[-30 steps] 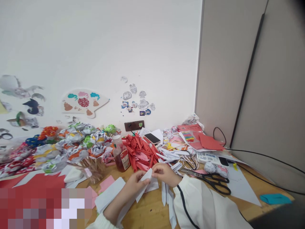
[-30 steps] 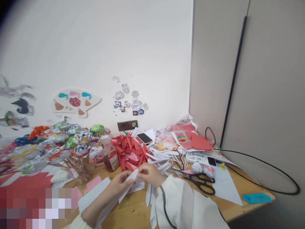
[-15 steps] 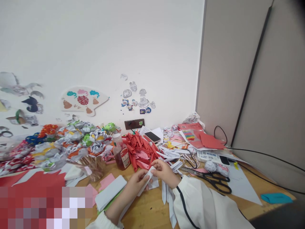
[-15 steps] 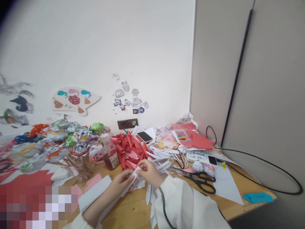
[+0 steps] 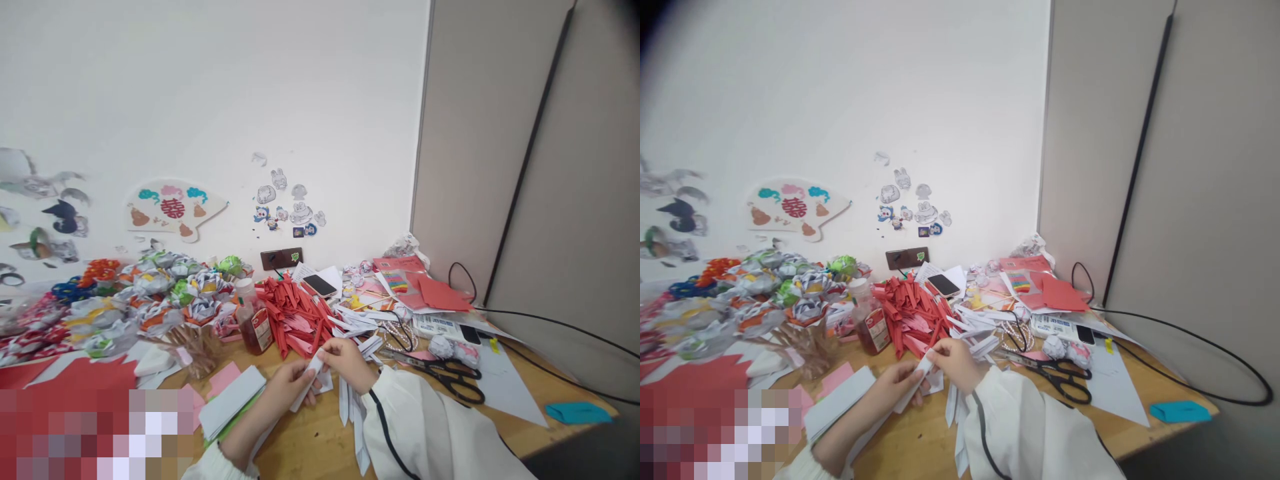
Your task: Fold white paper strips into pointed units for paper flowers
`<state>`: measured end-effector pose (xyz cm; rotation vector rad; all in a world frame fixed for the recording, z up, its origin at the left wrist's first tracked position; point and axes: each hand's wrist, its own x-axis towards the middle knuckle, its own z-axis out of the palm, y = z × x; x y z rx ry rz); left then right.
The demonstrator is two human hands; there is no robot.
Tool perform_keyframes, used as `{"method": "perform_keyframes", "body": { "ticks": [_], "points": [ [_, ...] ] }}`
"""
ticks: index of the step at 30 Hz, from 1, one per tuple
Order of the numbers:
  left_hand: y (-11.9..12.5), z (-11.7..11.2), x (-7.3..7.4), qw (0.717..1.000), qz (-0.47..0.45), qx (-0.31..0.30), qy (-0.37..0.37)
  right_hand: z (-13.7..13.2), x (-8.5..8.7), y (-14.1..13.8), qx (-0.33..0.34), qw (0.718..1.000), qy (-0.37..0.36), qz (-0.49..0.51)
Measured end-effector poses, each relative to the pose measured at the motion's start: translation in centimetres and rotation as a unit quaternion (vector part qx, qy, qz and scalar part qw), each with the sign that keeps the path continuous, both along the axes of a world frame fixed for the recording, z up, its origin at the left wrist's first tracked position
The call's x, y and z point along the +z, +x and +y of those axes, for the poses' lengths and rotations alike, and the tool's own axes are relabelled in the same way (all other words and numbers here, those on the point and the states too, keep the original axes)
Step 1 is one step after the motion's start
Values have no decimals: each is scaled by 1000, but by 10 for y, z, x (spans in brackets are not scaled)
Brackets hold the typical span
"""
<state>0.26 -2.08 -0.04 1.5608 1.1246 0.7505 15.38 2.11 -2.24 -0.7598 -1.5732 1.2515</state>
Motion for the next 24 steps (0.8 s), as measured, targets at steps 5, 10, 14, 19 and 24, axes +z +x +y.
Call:
{"method": "perform_keyframes", "body": {
  "ticks": [5,10,14,19,24],
  "points": [
    [2,-1,3,1000,-7,7,1,1,-2,-2,-3,999,-29,27],
    [4,-5,8,1000,-1,6,-4,0,-2,-3,-12,998,-49,39],
    [5,-7,11,1000,5,7,1,-2,1,-3,-20,997,-57,37],
    [4,-5,7,1000,-3,8,-10,-2,2,-3,-27,998,-50,33],
    [2,0,-4,998,-28,-15,-45,-1,0,-2,-58,998,-20,1]
  ]
}}
